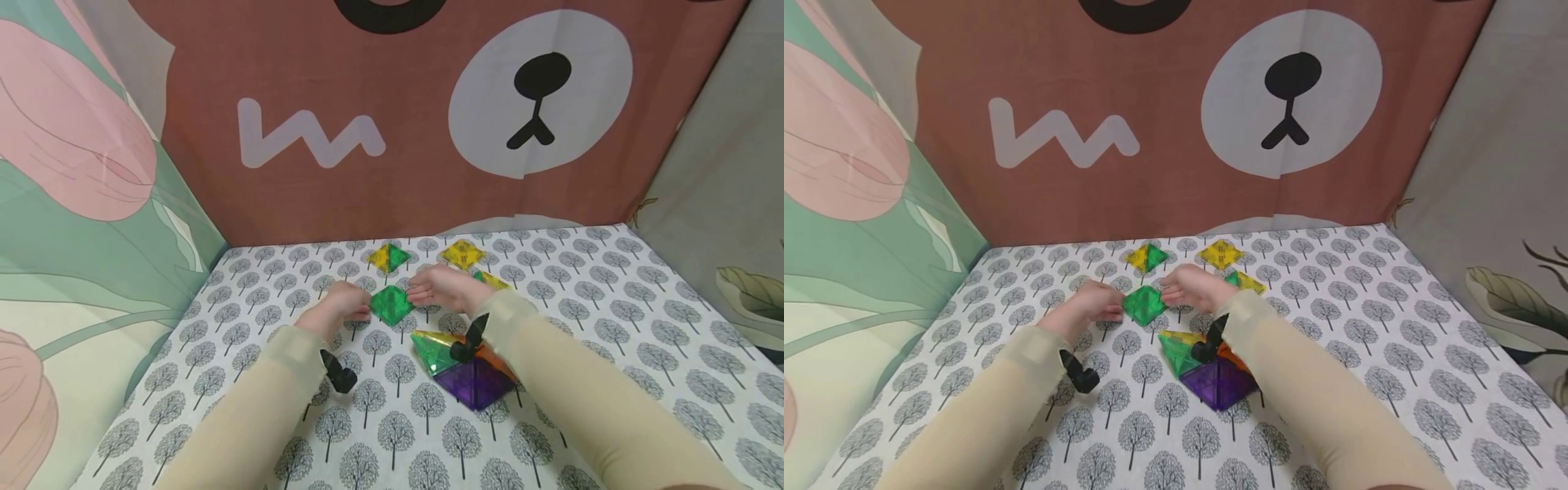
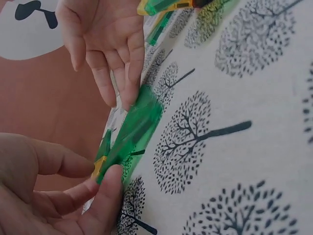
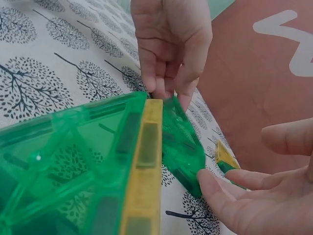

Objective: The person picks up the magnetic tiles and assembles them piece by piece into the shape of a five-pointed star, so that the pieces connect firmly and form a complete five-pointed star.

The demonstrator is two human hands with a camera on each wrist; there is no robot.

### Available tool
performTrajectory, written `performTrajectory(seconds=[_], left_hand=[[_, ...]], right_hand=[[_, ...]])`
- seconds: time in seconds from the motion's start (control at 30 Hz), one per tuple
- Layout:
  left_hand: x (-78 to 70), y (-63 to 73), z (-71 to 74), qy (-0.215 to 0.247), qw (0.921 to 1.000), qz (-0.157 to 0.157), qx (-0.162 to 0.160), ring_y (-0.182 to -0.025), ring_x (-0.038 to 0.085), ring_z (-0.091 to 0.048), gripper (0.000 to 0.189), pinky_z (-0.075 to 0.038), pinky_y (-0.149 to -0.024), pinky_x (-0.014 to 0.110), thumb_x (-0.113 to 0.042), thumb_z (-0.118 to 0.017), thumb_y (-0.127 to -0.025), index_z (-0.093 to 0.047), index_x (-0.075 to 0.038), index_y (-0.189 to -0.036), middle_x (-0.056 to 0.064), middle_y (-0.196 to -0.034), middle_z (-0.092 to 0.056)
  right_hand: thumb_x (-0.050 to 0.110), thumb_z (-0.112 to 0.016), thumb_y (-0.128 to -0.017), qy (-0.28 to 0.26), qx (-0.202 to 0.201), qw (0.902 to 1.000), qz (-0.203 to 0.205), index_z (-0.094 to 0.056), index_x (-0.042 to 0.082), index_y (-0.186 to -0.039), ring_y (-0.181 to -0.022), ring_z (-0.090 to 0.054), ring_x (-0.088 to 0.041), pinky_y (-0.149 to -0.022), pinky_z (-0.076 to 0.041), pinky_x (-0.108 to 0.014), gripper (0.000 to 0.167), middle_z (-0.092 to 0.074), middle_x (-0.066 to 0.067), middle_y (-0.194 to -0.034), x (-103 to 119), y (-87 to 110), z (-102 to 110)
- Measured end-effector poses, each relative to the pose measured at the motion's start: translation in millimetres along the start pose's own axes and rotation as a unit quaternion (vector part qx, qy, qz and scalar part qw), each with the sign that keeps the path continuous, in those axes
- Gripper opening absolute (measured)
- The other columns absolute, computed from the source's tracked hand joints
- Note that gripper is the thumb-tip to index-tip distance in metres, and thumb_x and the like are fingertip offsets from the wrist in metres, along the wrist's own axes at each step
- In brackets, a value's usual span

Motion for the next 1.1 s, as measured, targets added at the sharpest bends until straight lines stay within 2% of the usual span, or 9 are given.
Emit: performTrajectory(seconds=[0.1,0.23,0.37,0.47,0.57,0.7,0.83,1.0,1.1], left_hand=[[1.8,-2.6,-4.2,-0.003,0.9999,-0.012,0.003,-0.068,0.017,-0.060,0.027,-0.059,-0.069,0.026,0.004,-0.059,-0.090,-0.060,0.013,-0.116,0.015,-0.095,-0.057],[3.7,-3.0,-8.5,-0.012,0.9997,-0.021,-0.004,-0.076,0.019,-0.060,0.024,-0.059,-0.069,0.026,0.004,-0.061,-0.092,-0.063,0.009,-0.116,0.018,-0.110,-0.058],[3.9,-0.7,-10.5,-0.014,0.9996,-0.024,-0.003,-0.072,0.017,-0.061,0.023,-0.058,-0.068,0.026,0.003,-0.062,-0.092,-0.066,0.005,-0.116,0.017,-0.117,-0.058],[3.4,0.4,-11.8,-0.012,0.9995,-0.030,-0.001,-0.068,0.015,-0.060,0.022,-0.058,-0.068,0.027,0.002,-0.062,-0.093,-0.067,0.003,-0.114,0.016,-0.115,-0.059],[3.5,0.7,-13.5,-0.015,0.9992,-0.038,-0.005,-0.065,0.014,-0.060,0.020,-0.058,-0.067,0.027,0.001,-0.062,-0.093,-0.068,0.002,-0.113,0.016,-0.111,-0.061],[4.4,0.8,-17.3,-0.015,0.9990,-0.042,-0.007,-0.065,0.014,-0.060,0.020,-0.058,-0.067,0.026,0.002,-0.065,-0.091,-0.070,0.001,-0.111,0.015,-0.108,-0.062],[4.8,-1.4,-21.4,-0.011,0.9987,-0.050,-0.002,-0.069,0.016,-0.061,0.018,-0.058,-0.068,0.027,-0.002,-0.066,-0.092,-0.071,-0.002,-0.109,0.013,-0.109,-0.061],[1.6,-4.4,-25.7,-0.004,0.9971,-0.076,-0.001,-0.073,0.018,-0.064,0.017,-0.059,-0.068,0.028,-0.004,-0.066,-0.093,-0.070,-0.002,-0.109,0.012,-0.112,-0.061],[-1.7,-3.8,-28.1,0.005,0.9964,-0.085,0.002,-0.074,0.017,-0.065,0.019,-0.059,-0.071,0.028,-0.003,-0.068,-0.091,-0.071,-0.001,-0.110,0.012,-0.112,-0.064]], right_hand=[[0.006,-0.041,-0.104,-0.003,0.003,1.0000,-0.002,-0.026,-0.017,-0.144,-0.131,-0.043,-0.047,-0.110,-0.038,-0.047,0.049,-0.039,-0.039,-0.141,-1.1,1.2,-1.7],[0.007,-0.040,-0.105,0.010,0.011,0.9999,-0.002,-0.025,-0.017,-0.145,-0.131,-0.043,-0.046,-0.110,-0.038,-0.046,0.050,-0.040,-0.038,-0.141,-2.8,1.2,-1.8],[0.008,-0.043,-0.105,0.081,-0.014,0.9966,-0.005,-0.036,-0.014,-0.143,-0.125,-0.050,-0.038,-0.107,-0.041,-0.043,0.045,-0.049,-0.030,-0.138,-5.7,1.3,4.3],[0.008,-0.051,-0.102,0.145,-0.041,0.9885,-0.012,-0.048,-0.010,-0.137,-0.110,-0.057,-0.029,-0.097,-0.048,-0.039,0.040,-0.059,-0.022,-0.127,-7.7,2.0,9.5],[0.007,-0.058,-0.098,0.178,-0.051,0.9826,-0.017,-0.057,-0.007,-0.130,-0.100,-0.059,-0.025,-0.088,-0.053,-0.035,0.035,-0.063,-0.016,-0.116,-9.0,2.5,12.0],[0.006,-0.060,-0.096,0.190,-0.046,0.9806,-0.018,-0.061,-0.006,-0.124,-0.100,-0.060,-0.026,-0.088,-0.054,-0.034,0.030,-0.063,-0.014,-0.116,-10.4,4.4,12.7],[0.004,-0.060,-0.095,0.202,-0.051,0.9780,-0.014,-0.062,-0.004,-0.124,-0.094,-0.061,-0.025,-0.084,-0.055,-0.034,0.030,-0.062,-0.014,-0.118,-12.0,6.4,14.9],[0.003,-0.061,-0.095,0.185,-0.067,0.9804,-0.015,-0.062,0.000,-0.127,-0.082,-0.062,-0.023,-0.077,-0.057,-0.035,0.032,-0.061,-0.015,-0.113,-13.0,9.8,20.6],[0.003,-0.060,-0.096,0.173,-0.069,0.9825,-0.012,-0.062,0.000,-0.128,-0.081,-0.062,-0.023,-0.079,-0.057,-0.037,0.031,-0.059,-0.014,-0.112,-11.2,13.5,25.0]])
Point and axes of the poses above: each hand's wrist, its own y-axis away from the middle knuckle, its own z-axis out of the back of the hand, x = y × z, the point moved 4 cm from there along -y, towards the middle knuckle
